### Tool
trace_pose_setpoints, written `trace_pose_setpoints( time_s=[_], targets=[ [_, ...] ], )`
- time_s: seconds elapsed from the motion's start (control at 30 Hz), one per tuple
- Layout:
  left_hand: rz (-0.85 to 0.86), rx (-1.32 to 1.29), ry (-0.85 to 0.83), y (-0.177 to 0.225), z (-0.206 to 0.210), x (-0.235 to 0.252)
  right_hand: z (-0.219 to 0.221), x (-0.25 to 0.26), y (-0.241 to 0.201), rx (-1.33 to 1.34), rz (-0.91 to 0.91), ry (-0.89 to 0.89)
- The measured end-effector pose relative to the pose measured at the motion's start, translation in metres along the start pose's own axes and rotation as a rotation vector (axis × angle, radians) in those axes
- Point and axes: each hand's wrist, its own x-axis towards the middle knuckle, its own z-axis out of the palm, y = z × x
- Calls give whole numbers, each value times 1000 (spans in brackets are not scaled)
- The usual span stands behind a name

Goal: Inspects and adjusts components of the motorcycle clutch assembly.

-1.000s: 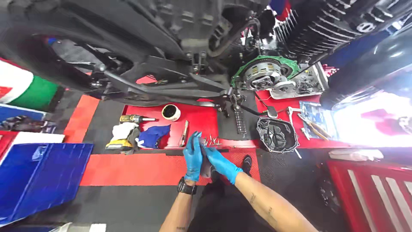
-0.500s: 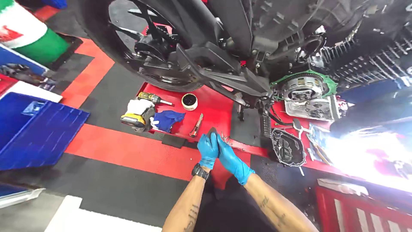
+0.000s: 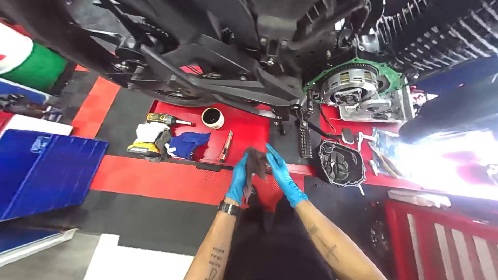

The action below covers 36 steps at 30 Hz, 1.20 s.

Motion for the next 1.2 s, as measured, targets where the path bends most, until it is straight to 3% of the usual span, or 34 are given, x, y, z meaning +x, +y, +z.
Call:
trace_pose_setpoints(
  time_s=[0.07,0.2,0.27,0.37,0.5,0.57,0.6,0.67,0.73,0.8,0.87,0.97,1.03,1.07,1.2],
  targets=[
    [-48,-102,-55,-17,24,-13,16,-10,10,-117,-47,-23],
    [-84,-366,-156,-29,17,1,30,-34,26,-235,-134,-120],
    [-57,-324,-155,-30,32,-12,12,-8,39,-315,-102,-124],
    [-39,-324,-331,-36,42,-26,-12,25,41,-344,39,-98],
    [-28,-436,-158,-24,31,-7,21,-18,6,-388,-271,-91],
    [5,-441,-94,-17,34,-8,20,-10,11,-390,-330,-131],
    [13,-409,-87,-14,38,-13,13,4,17,-388,-298,-144],
    [21,-404,-343,-15,36,-23,-14,43,32,-321,-112,-143],
    [48,-539,-631,-8,35,-32,-34,66,39,-83,75,-81],
    [59,-584,-697,10,41,-33,-36,55,42,238,218,28],
    [89,-418,-519,9,41,-18,-35,33,49,560,225,4],
    [3,-102,-267,-11,34,3,-12,27,40,803,168,-309],
    [-3,96,36,-31,42,13,6,14,19,537,337,-128],
    [37,161,104,-38,38,16,13,10,12,396,385,-65],
    [327,356,363,-51,42,16,38,2,-2,211,307,37]
  ],
)
